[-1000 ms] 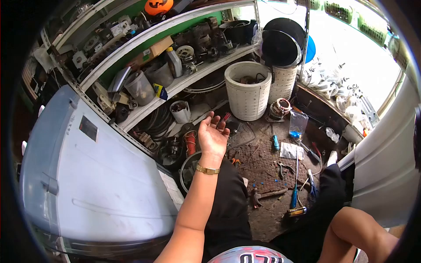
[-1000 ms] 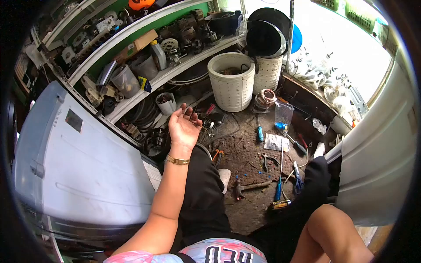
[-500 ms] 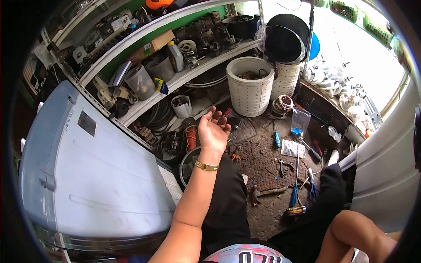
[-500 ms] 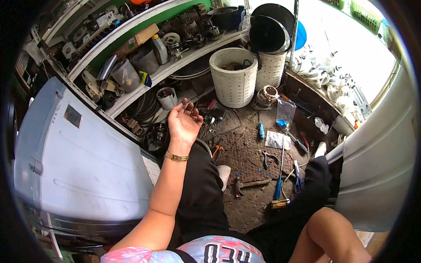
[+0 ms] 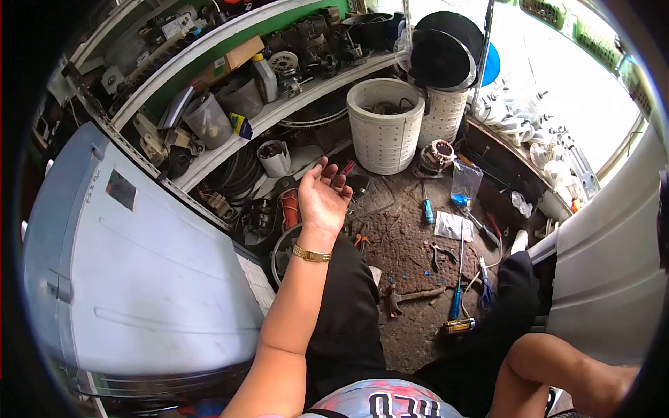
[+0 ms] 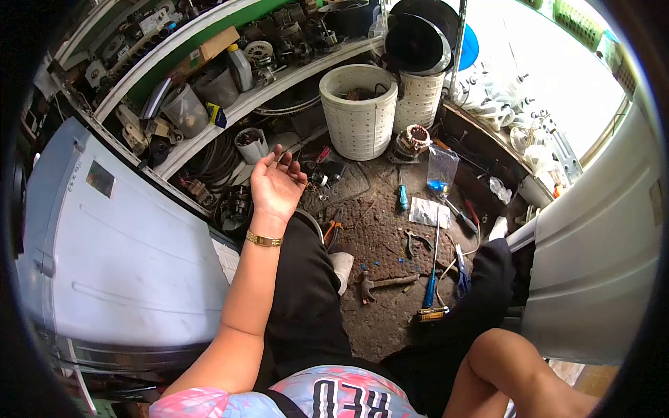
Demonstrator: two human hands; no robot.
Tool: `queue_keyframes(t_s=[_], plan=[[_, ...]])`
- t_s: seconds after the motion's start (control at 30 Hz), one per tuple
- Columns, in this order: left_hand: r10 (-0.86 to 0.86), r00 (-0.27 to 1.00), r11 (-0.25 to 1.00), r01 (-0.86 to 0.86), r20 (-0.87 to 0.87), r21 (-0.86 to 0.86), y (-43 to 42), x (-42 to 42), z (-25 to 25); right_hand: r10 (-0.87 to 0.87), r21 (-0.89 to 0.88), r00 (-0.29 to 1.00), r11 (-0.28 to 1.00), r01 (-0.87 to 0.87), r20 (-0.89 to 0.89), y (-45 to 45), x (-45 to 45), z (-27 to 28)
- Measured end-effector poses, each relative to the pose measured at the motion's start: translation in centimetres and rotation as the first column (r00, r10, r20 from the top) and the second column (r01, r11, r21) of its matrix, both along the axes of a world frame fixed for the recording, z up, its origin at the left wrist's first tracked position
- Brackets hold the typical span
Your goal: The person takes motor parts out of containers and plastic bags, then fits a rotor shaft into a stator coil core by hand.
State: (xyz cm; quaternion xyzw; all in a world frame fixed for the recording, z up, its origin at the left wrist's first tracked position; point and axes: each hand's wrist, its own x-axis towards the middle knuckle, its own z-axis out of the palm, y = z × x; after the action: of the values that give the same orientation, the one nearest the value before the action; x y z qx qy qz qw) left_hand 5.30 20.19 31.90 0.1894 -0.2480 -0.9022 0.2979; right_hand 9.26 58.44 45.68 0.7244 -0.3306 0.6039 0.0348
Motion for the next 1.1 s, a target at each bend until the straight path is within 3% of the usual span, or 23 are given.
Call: queue_keyframes(t_s=[1.1], plan=[[-0.037, 0.997, 0.999, 0.039, -0.067, 0.034, -0.7, 1.1, 0.6, 0.101, 0.092, 0.994, 0.991, -0.097, -0.039, -3.9, -2.9, -1.9]])
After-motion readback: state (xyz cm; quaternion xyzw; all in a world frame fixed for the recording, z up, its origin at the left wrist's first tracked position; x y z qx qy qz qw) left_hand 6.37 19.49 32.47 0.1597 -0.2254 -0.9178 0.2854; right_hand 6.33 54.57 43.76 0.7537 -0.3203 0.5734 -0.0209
